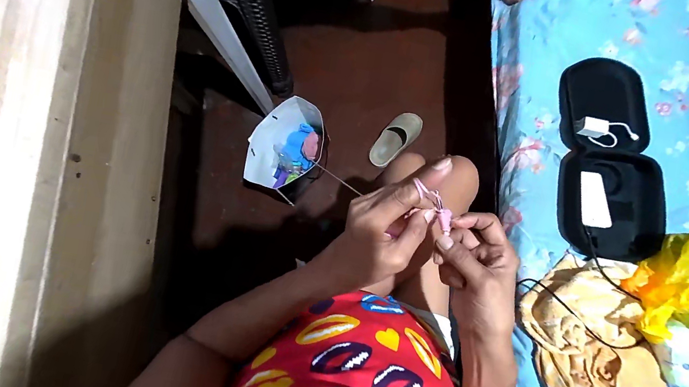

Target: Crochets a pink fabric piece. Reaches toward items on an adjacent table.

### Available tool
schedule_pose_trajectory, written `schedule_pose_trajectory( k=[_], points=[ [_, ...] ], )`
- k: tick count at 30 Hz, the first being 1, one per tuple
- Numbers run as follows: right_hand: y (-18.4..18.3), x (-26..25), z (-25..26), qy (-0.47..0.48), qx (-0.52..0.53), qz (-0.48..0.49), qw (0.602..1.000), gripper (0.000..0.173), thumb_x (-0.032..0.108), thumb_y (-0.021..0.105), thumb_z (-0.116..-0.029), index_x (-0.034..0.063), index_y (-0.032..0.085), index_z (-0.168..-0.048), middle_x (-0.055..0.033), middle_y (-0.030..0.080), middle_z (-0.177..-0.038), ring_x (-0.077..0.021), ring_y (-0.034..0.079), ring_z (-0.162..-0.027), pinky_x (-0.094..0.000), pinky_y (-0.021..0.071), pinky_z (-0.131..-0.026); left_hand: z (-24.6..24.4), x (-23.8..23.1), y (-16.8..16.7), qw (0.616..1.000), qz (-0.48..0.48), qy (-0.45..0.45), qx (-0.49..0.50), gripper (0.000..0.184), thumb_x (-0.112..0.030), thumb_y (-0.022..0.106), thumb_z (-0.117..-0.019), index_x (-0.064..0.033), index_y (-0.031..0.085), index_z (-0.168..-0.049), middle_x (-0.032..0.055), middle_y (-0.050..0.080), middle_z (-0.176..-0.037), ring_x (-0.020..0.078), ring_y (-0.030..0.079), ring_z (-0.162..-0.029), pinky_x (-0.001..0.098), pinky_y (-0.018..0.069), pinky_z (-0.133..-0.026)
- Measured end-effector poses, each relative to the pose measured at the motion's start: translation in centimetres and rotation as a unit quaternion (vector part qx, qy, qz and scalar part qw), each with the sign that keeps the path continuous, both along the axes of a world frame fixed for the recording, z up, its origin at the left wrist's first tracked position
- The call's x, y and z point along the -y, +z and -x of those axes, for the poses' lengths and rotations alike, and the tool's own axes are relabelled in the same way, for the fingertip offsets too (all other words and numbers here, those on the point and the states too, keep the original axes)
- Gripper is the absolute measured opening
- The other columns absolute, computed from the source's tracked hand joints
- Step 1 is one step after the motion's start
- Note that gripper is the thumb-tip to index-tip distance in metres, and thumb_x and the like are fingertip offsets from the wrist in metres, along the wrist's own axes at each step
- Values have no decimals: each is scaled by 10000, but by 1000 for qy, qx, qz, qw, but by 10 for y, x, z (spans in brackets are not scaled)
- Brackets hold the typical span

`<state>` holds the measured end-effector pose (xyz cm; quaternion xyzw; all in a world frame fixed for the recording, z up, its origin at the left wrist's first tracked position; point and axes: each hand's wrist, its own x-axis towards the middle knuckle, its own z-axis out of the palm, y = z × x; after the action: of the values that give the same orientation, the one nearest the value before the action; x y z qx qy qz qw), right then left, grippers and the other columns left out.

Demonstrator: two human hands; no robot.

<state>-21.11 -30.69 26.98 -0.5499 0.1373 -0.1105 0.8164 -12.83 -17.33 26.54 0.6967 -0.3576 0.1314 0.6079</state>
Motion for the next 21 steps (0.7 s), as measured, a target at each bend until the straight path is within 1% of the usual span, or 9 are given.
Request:
schedule_pose_trajectory(
  k=[1, 3, 5, 7, 9, 11, 13, 15, 21],
  points=[
    [-2, -2, 1, -17, 10, 19, 1000, 233, -76, 642, -884, 81, 648, -1056, -11, 692, -729, 22, 509, -502, -121, 391, -462, -1, 0, 1, 999, 24, -13, -33, 421, 67, 600, -893, 139, 577, -1308, 106, 710, -919, 53, 658, -820, 191, 554, -790],
    [-6, -6, 4, -66, 46, 150, 985, 201, -57, 652, -893, 70, 649, -1048, 27, 707, -801, 17, 600, -616, -131, 500, -571, -1, 1, 6, 990, 70, -43, -115, 505, 107, 600, -863, 131, 540, -1365, 61, 687, -893, 30, 632, -780, 176, 543, -736],
    [-11, -8, 6, -109, 88, 309, 941, 103, -30, 650, -917, -2, 677, -1013, 2, 714, -863, 3, 662, -729, -159, 577, -683, -2, -1, 13, 978, 87, -59, -181, 552, 138, 576, -846, 120, 520, -1394, 28, 679, -881, 14, 612, -733, 158, 533, -681],
    [-15, -8, 7, -140, 115, 430, 885, 112, -3, 643, -925, -58, 721, -985, -68, 702, -837, -17, 649, -735, -151, 551, -686, -3, -4, 17, 968, 90, -71, -225, 570, 152, 576, -847, 98, 517, -1411, 7, 681, -857, 11, 604, -685, 149, 527, -632],
    [-17, -8, 6, -163, 132, 510, 834, 132, 21, 641, -933, -56, 740, -974, -102, 670, -785, -55, 612, -694, -155, 505, -645, -5, -6, 21, 959, 89, -88, -255, 584, 153, 573, -848, 79, 516, -1425, 5, 678, -830, 18, 605, -655, 148, 528, -609],
    [-19, -8, 5, -174, 144, 555, 800, 145, 31, 638, -939, -45, 754, -980, -113, 650, -760, -88, 596, -661, -174, 492, -612, -8, -9, 23, 951, 91, -102, -279, 572, 151, 572, -852, 74, 533, -1418, 18, 680, -818, 29, 602, -643, 154, 525, -604],
    [-19, -7, 6, -173, 144, 579, 784, 156, 37, 632, -942, -35, 761, -992, -116, 651, -759, -108, 602, -656, -192, 496, -605, -14, -10, 21, 945, 97, -123, -286, 556, 157, 572, -846, 112, 522, -1398, 14, 707, -875, 19, 625, -699, 163, 543, -672],
    [-19, -5, 7, -162, 145, 585, 781, 162, 44, 632, -953, -28, 765, -1012, -121, 659, -773, -117, 612, -668, -202, 507, -617, -21, -13, 19, 937, 100, -147, -301, 543, 158, 574, -834, 122, 534, -1374, 7, 711, -885, 15, 632, -716, 169, 551, -703],
    [-19, -1, 10, -127, 153, 589, 783, 201, 35, 617, -948, 0, 786, -1050, -120, 664, -776, -120, 604, -658, -208, 493, -604, -39, -24, 19, 893, 83, -213, -388, 487, 147, 568, -829, 62, 619, -1307, -22, 705, -876, 0, 621, -694, 167, 550, -693]
  ],
)
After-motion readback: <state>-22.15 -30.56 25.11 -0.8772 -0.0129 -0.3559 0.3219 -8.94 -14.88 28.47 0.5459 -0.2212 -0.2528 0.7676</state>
